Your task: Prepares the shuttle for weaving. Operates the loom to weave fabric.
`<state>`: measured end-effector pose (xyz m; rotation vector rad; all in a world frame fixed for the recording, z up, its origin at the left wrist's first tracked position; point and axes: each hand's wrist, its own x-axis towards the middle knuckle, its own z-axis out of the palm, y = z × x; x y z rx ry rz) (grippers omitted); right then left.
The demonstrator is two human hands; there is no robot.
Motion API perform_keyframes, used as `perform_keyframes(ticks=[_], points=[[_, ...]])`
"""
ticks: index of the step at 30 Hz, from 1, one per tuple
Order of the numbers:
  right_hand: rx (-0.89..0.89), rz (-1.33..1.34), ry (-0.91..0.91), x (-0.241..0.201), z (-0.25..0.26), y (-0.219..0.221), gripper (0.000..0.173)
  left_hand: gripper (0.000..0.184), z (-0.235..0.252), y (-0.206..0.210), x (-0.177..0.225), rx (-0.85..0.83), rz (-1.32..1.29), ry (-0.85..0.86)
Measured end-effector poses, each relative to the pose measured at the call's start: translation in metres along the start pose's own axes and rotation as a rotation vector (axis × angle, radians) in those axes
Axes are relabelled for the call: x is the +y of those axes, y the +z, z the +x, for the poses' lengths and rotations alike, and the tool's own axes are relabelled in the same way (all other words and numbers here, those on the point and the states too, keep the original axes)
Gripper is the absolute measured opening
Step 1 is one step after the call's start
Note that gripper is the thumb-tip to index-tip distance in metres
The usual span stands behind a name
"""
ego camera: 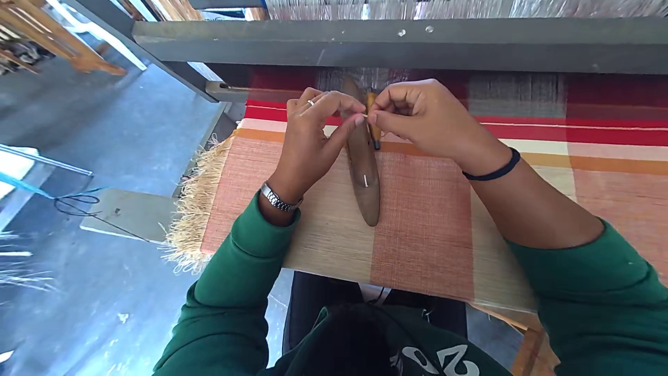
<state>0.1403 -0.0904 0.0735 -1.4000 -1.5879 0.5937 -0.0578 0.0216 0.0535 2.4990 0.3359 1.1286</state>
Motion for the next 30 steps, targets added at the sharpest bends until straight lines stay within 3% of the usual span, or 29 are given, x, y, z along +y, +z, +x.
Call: perform_keyframes(ticks=[7,20,24,26,30], points=[[0.003,-0.039,-0.008,-0.001,-0.001,0.002,0.01,0.018,-0.001,0.001,0.0,-0.051,0.079,0.017],[0.161,-0.093,-0.18,0.003,-0.001,0.017,0.011,0.029,-0.003,0.003,0.003,-0.161,0.099,-0.078],[0.08,-0.207,-0.138,0.011,0.0,0.019,0.009,0.04,-0.002,-0.006,-0.001,-0.287,0.078,-0.212],[0.043,-0.29,-0.117,0.017,0.0,0.023,0.01,0.037,-0.005,-0.013,-0.006,-0.385,0.004,-0.298],[0.029,-0.359,-0.076,0.022,0.001,0.032,0.009,0.058,-0.004,-0.019,-0.002,-0.613,-0.234,-0.613]])
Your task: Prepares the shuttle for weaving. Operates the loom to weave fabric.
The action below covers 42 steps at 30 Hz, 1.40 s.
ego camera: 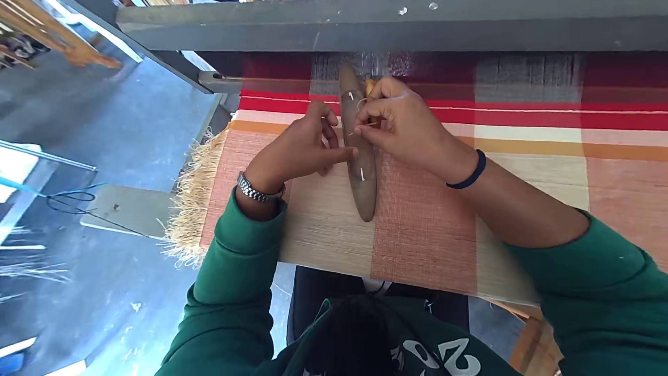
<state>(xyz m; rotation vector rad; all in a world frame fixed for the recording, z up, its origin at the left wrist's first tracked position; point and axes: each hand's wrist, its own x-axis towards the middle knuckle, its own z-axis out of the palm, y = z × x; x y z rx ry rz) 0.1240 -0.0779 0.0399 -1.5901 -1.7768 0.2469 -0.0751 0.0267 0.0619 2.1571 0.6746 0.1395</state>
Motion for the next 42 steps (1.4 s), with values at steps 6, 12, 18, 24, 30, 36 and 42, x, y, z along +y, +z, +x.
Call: perform_keyframes(ticks=[6,12,18,24,30,36,42], points=[[0.001,-0.014,0.033,-0.002,-0.002,0.007,0.011,0.051,-0.002,-0.006,0.006,-0.108,-0.242,-0.079],[0.011,-0.015,0.089,-0.006,-0.004,0.008,0.011,0.05,-0.001,-0.006,0.006,-0.129,-0.267,-0.1],[0.023,-0.025,0.106,-0.007,-0.003,0.01,0.01,0.051,-0.001,-0.007,0.004,-0.131,-0.263,-0.088],[0.033,-0.023,0.094,-0.006,-0.003,0.012,0.012,0.051,-0.001,-0.007,0.004,-0.134,-0.264,-0.087],[0.049,-0.027,0.088,-0.006,-0.003,0.015,0.011,0.052,-0.001,-0.007,0.004,-0.13,-0.262,-0.086],[0.089,-0.029,0.042,-0.005,-0.005,0.023,0.011,0.038,-0.003,-0.009,0.004,-0.124,-0.261,-0.074],[0.109,-0.02,0.048,-0.004,-0.006,0.023,0.012,0.017,-0.002,-0.013,0.0,-0.072,-0.112,-0.009]])
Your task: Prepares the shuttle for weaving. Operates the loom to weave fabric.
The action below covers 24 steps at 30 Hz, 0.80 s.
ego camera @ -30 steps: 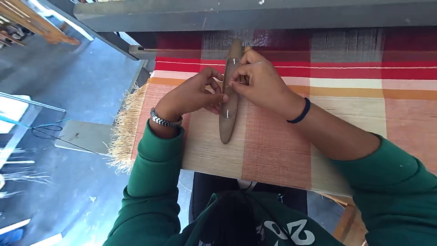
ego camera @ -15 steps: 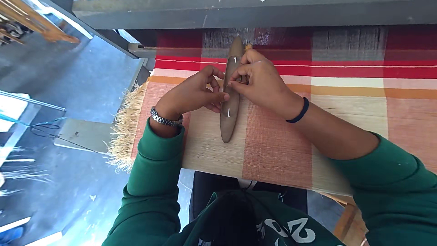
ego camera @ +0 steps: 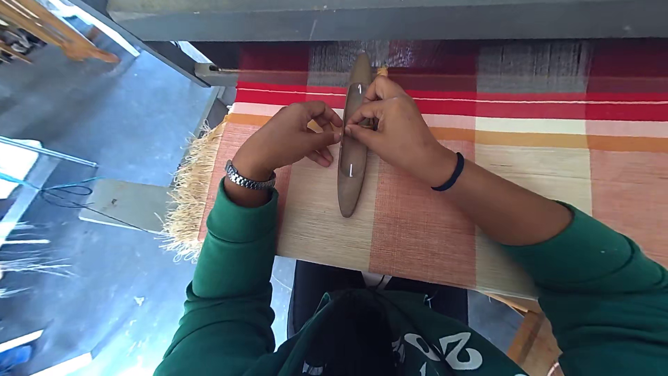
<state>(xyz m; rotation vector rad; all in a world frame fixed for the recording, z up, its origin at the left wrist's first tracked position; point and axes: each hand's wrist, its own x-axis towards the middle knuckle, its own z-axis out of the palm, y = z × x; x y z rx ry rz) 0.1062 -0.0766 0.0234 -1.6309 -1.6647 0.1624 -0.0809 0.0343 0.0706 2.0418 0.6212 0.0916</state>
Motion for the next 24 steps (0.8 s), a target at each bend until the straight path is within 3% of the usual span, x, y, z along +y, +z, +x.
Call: perform_keyframes(ticks=[11,15,17,20,24], points=[[-0.033,0.044,-0.018,-0.001,0.003,-0.007,0.016,0.007,0.007,0.007,-0.002,0.092,0.027,0.027],[0.029,0.047,-0.04,0.007,0.016,-0.037,0.024,0.012,0.007,-0.001,-0.009,0.223,0.022,0.207],[-0.051,-0.015,-0.007,0.016,0.019,-0.046,0.029,0.016,0.008,-0.007,-0.012,0.33,-0.07,0.332],[-0.221,-0.093,0.032,0.024,0.019,-0.046,0.052,0.019,0.01,-0.01,-0.011,0.405,-0.32,0.473],[-0.258,-0.163,-0.058,0.031,0.022,-0.044,0.042,0.015,0.01,-0.006,-0.009,0.371,-0.494,0.456]])
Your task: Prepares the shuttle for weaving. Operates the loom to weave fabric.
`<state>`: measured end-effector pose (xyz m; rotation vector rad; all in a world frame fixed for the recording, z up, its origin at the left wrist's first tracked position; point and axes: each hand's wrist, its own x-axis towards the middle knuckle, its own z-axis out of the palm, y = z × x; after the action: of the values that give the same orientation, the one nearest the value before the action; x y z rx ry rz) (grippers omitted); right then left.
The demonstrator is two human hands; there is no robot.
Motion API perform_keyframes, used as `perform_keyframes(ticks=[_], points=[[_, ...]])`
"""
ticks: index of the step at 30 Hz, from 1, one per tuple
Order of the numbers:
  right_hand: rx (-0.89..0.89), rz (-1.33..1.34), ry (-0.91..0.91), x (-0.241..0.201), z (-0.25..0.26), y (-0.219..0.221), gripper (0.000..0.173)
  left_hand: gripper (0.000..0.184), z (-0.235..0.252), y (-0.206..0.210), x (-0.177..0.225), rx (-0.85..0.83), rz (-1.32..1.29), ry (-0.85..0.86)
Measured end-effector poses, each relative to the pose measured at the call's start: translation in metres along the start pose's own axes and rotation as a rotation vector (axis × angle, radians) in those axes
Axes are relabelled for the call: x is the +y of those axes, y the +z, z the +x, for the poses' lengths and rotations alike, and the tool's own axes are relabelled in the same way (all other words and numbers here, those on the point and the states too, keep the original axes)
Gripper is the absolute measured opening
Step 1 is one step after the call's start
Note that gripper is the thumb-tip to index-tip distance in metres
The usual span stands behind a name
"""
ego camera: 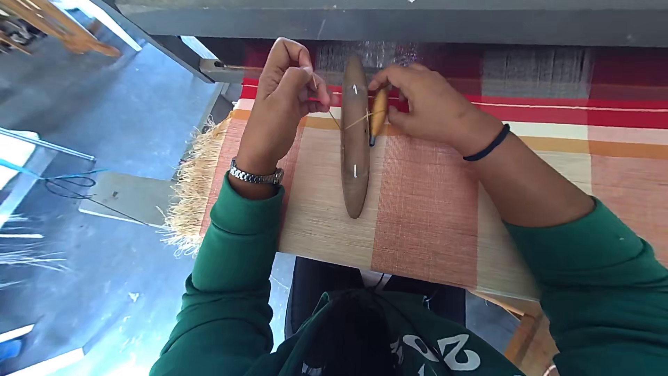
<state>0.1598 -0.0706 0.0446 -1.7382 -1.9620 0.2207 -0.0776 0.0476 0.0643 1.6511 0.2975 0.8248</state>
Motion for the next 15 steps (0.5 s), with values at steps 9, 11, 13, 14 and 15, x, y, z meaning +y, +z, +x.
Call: perform_keyframes(ticks=[9,11,13,14,15], points=[[0.119,0.015,-0.188,0.002,-0.005,-0.018,0.017,0.006,-0.001,0.003,-0.003,-0.164,0.188,-0.207],[0.15,0.07,-0.202,-0.005,-0.005,-0.016,0.018,0.005,-0.002,0.006,-0.004,-0.236,0.172,-0.26],[0.166,0.086,-0.194,-0.012,-0.006,-0.009,0.02,0.005,-0.002,0.008,-0.004,-0.266,0.128,-0.294],[0.155,0.068,-0.182,-0.016,-0.006,-0.005,0.021,0.005,-0.002,0.008,-0.003,-0.269,0.113,-0.306],[0.129,0.046,-0.174,-0.018,-0.006,-0.001,0.022,0.005,-0.002,0.008,-0.003,-0.265,0.109,-0.313]])
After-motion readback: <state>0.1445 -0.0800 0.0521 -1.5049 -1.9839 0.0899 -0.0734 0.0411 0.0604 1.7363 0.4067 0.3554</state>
